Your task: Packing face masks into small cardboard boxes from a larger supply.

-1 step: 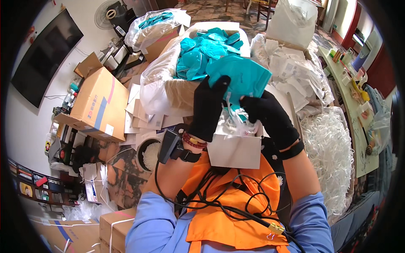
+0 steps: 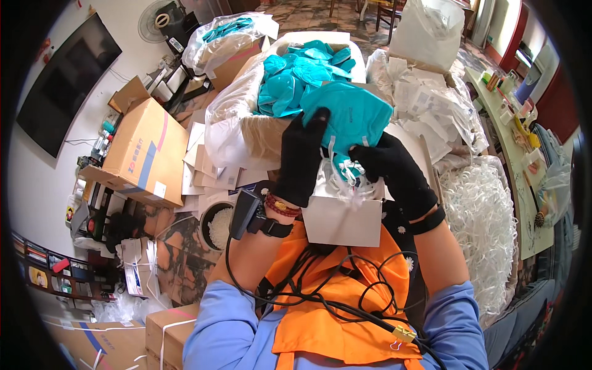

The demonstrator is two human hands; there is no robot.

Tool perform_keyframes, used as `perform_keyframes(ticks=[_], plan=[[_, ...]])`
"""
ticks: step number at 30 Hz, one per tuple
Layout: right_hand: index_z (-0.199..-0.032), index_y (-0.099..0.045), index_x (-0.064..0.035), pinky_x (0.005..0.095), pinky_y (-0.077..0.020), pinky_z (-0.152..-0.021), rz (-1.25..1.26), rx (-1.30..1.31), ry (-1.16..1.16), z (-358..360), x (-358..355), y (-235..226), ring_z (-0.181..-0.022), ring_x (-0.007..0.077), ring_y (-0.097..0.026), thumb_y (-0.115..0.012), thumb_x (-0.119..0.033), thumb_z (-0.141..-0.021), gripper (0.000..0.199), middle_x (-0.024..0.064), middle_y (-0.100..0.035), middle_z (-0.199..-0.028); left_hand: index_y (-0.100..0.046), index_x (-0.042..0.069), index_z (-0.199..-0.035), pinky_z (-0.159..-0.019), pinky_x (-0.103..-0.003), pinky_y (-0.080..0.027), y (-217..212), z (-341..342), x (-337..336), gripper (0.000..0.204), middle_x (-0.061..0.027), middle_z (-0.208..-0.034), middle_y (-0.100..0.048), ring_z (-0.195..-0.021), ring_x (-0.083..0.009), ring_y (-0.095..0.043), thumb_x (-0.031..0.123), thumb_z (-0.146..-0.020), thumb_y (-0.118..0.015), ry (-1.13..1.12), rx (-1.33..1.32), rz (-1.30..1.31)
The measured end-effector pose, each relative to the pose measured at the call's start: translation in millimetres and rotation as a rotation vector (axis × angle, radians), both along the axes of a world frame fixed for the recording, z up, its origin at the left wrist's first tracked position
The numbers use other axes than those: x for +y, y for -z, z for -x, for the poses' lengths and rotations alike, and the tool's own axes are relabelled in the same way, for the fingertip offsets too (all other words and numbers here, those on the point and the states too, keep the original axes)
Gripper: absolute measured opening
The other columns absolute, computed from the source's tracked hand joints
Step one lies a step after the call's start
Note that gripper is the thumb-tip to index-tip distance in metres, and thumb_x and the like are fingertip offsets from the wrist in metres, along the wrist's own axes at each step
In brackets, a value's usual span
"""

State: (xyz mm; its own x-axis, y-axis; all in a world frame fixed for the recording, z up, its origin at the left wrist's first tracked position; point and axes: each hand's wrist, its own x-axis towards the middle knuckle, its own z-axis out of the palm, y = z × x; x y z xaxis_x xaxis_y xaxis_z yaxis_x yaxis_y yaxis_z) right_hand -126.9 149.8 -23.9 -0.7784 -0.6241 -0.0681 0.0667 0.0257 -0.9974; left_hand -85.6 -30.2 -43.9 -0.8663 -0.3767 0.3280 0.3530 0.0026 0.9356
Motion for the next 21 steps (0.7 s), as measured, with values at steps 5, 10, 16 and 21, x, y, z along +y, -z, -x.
perform_keyframes(ticks=[5,10,16,21], plan=[[-0.095,-0.066,-0.0019,0.0219,-0.0414,-0.056,0.077,-0.021,0.075,-2.7,-4.4,11.3,-0.062,0.0069,-0.053,-0.06,-0.032,-0.094,0.031,-0.0005,-0.062,-0.073,-0.043,0.005,-0.134,-0.085,-0.032,-0.052,3.2,-10.4,16.2,0.051,-0.0078,-0.114,-0.062,-0.095,-0.019,-0.063,0.042,-0.099,-0.047,0.396,-0.013,-0.653],[-0.086,-0.068,-0.003,0.0223,-0.0387,-0.052,-0.279,-0.015,0.019,-8.9,-4.4,25.2,-0.058,0.0061,-0.051,-0.061,-0.04,-0.092,0.038,-0.001,-0.06,-0.069,-0.061,0.007,-0.102,-0.057,-0.026,-0.046,28.8,-18.2,25.6,0.025,-0.0002,-0.081,-0.062,-0.067,-0.0101,-0.058,0.03,-0.093,-0.062,0.157,-0.318,-0.244],[-0.087,-0.068,-0.0071,0.0215,-0.0312,-0.048,-0.21,-0.039,-0.07,-20.5,11.1,22.6,-0.053,0.0036,-0.04,-0.061,-0.034,-0.091,0.028,-0.0061,-0.049,-0.064,-0.061,0.011,-0.081,-0.048,-0.023,-0.033,41.9,-20.4,16.6,0.027,0.005,-0.065,-0.05,-0.054,-0.0036,-0.043,0.036,-0.093,-0.06,-0.006,-0.32,-0.02],[-0.086,-0.062,-0.009,0.0235,-0.0342,-0.049,0.398,-0.511,0.069,-24.3,19.0,35.8,-0.056,0.0064,-0.046,-0.054,-0.027,-0.095,0.022,-0.0053,-0.051,-0.065,-0.059,0.003,-0.093,-0.055,-0.03,-0.043,37.8,-33.3,30.5,0.021,-0.0026,-0.072,-0.056,-0.062,-0.0097,-0.051,0.025,-0.095,-0.058,0.162,-0.487,-0.157]])
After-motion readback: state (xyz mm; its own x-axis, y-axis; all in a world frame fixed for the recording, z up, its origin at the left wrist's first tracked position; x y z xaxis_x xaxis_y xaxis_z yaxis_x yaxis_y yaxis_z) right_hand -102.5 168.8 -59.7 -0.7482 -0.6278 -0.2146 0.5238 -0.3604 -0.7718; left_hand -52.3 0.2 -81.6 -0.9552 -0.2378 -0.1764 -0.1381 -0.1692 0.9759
